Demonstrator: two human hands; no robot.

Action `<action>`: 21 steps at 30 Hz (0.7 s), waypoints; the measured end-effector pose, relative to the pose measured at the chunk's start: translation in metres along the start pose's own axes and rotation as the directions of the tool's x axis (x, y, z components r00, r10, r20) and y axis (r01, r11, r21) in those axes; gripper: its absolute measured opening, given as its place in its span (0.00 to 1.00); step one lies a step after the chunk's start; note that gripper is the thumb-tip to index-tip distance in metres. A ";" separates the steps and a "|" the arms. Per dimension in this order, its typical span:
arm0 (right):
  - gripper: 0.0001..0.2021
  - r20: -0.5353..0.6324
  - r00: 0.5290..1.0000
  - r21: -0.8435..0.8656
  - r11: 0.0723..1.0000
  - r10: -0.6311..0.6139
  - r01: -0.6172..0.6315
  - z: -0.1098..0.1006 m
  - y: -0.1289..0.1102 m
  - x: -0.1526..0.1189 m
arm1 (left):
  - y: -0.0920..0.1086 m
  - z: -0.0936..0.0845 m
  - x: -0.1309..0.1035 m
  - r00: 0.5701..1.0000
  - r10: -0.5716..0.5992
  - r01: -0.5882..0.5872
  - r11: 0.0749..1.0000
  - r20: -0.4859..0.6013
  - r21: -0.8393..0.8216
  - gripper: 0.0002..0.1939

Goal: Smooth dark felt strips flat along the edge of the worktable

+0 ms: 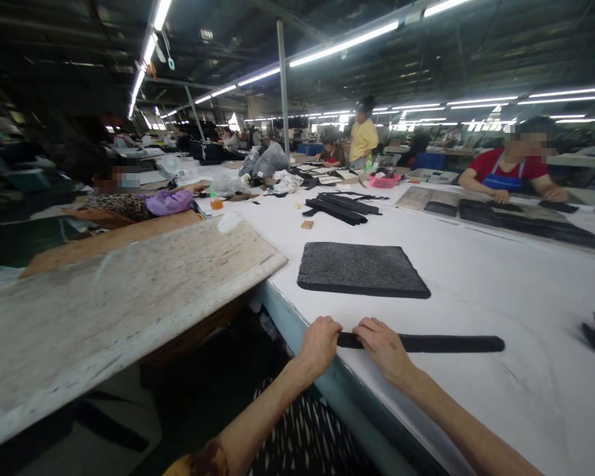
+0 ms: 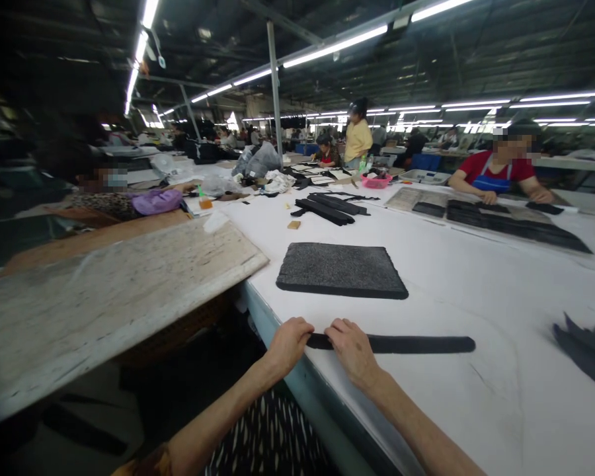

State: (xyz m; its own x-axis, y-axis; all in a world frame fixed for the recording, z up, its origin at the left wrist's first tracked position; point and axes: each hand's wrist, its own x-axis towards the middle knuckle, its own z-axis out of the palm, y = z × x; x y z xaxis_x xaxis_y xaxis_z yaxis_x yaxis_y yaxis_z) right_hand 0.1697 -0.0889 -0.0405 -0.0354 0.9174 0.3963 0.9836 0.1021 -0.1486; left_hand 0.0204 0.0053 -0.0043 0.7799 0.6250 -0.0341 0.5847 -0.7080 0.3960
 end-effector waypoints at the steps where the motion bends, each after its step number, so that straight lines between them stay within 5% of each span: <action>1: 0.10 -0.027 0.999 -0.011 1.000 -0.030 0.029 0.001 0.001 -0.001 | -0.001 0.001 -0.001 1.000 0.015 -0.015 1.000 -0.001 0.015 0.16; 6: 0.10 -0.077 0.981 -0.063 0.983 -0.177 0.172 0.000 0.004 -0.004 | -0.010 0.012 -0.007 0.985 0.165 -0.156 0.977 -0.051 0.148 0.11; 11: 0.09 -0.046 0.954 -0.135 0.948 -0.296 0.288 -0.001 0.008 -0.007 | -0.021 0.017 -0.014 0.903 0.427 -0.403 0.877 -0.042 0.262 0.05; 21: 0.13 0.158 0.918 -0.280 0.875 -0.364 0.395 -0.007 0.004 -0.007 | -0.032 0.017 -0.017 0.866 0.500 -0.473 0.836 -0.030 0.277 0.11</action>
State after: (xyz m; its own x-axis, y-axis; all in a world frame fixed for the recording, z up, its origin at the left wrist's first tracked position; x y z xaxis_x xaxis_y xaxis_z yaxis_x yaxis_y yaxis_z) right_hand 0.1751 -0.0974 -0.0373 -0.4180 0.8660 0.2744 0.8963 0.3440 0.2799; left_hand -0.0071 0.0116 -0.0322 0.9607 0.1971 0.1956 0.1818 -0.9789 0.0935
